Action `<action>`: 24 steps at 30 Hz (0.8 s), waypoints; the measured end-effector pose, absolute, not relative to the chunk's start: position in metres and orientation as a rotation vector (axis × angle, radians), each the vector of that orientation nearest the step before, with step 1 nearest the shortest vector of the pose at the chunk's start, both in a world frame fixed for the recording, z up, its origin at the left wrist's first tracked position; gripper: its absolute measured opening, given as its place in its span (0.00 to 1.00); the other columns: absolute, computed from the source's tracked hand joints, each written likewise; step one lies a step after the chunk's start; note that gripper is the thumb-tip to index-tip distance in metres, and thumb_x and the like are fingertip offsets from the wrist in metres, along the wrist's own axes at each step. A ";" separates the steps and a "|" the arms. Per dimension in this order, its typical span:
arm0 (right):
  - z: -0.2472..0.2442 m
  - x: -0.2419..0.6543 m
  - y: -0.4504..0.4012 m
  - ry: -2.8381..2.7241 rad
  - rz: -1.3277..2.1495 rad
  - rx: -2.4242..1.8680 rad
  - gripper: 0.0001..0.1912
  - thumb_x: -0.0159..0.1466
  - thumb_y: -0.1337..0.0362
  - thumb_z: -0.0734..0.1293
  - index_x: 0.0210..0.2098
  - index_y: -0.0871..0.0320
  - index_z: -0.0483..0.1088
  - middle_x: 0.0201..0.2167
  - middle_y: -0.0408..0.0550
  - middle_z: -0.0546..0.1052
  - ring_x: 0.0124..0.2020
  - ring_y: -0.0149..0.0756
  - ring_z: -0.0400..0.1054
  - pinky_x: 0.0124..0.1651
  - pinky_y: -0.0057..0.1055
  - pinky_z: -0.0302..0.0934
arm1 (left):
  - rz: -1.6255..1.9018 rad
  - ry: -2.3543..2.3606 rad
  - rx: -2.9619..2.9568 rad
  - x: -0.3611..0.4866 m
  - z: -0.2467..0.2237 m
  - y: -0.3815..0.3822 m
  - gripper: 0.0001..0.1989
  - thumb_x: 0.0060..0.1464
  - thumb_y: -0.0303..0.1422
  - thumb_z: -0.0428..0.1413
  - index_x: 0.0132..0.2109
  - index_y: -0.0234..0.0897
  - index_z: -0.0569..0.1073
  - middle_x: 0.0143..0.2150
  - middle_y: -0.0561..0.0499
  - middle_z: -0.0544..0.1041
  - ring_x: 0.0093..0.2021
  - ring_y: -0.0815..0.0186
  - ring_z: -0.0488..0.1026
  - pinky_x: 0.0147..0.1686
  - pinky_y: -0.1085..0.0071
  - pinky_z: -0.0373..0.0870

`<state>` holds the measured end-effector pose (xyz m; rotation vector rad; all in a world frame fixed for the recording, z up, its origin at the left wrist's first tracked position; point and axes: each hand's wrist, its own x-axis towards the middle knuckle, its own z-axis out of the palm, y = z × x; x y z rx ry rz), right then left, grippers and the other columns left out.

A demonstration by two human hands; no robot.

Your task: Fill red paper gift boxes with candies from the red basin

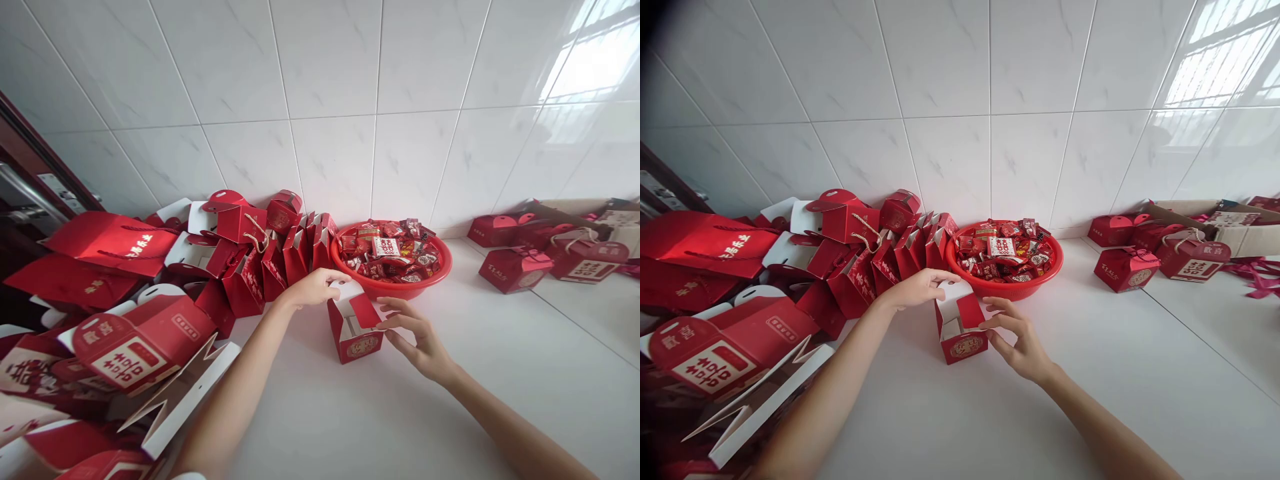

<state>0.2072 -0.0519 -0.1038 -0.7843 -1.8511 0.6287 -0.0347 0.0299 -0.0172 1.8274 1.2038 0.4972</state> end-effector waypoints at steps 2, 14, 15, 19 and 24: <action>-0.100 0.205 -0.054 -1.805 0.754 -0.861 0.12 0.69 0.56 0.64 0.36 0.52 0.79 0.57 0.52 0.72 0.53 0.44 0.70 0.54 0.41 0.68 | 0.434 1.147 1.732 -0.041 -0.018 0.035 0.31 0.43 0.25 0.57 0.58 0.35 0.75 0.58 0.45 0.76 0.58 0.54 0.71 0.52 0.66 0.69; -0.084 0.211 -0.055 -1.912 1.100 -0.935 0.20 0.69 0.54 0.58 0.52 0.44 0.77 0.72 0.41 0.53 0.71 0.52 0.46 0.66 0.52 0.53 | 0.386 0.737 1.652 -0.033 -0.043 0.041 0.29 0.46 0.33 0.63 0.58 0.40 0.75 0.62 0.44 0.73 0.63 0.52 0.65 0.59 0.60 0.62; -0.083 0.211 -0.055 -1.961 1.104 -0.929 0.21 0.68 0.54 0.57 0.54 0.43 0.76 0.73 0.40 0.50 0.72 0.53 0.43 0.67 0.54 0.49 | 0.374 0.724 1.661 -0.029 -0.043 0.040 0.28 0.47 0.33 0.62 0.57 0.40 0.76 0.62 0.44 0.73 0.64 0.52 0.64 0.60 0.60 0.61; -0.080 0.211 -0.057 -2.048 1.053 -0.937 0.19 0.67 0.56 0.58 0.53 0.46 0.75 0.74 0.41 0.47 0.73 0.52 0.41 0.69 0.55 0.44 | 0.361 0.651 1.660 -0.024 -0.044 0.038 0.27 0.48 0.33 0.62 0.58 0.40 0.75 0.60 0.45 0.75 0.64 0.51 0.65 0.62 0.57 0.59; -0.078 0.214 -0.058 -1.875 0.900 -0.925 0.11 0.66 0.54 0.64 0.44 0.51 0.69 0.69 0.51 0.59 0.68 0.50 0.54 0.64 0.47 0.55 | 0.354 0.590 1.609 -0.032 -0.049 0.043 0.32 0.44 0.27 0.64 0.59 0.41 0.74 0.60 0.44 0.75 0.61 0.52 0.69 0.59 0.57 0.64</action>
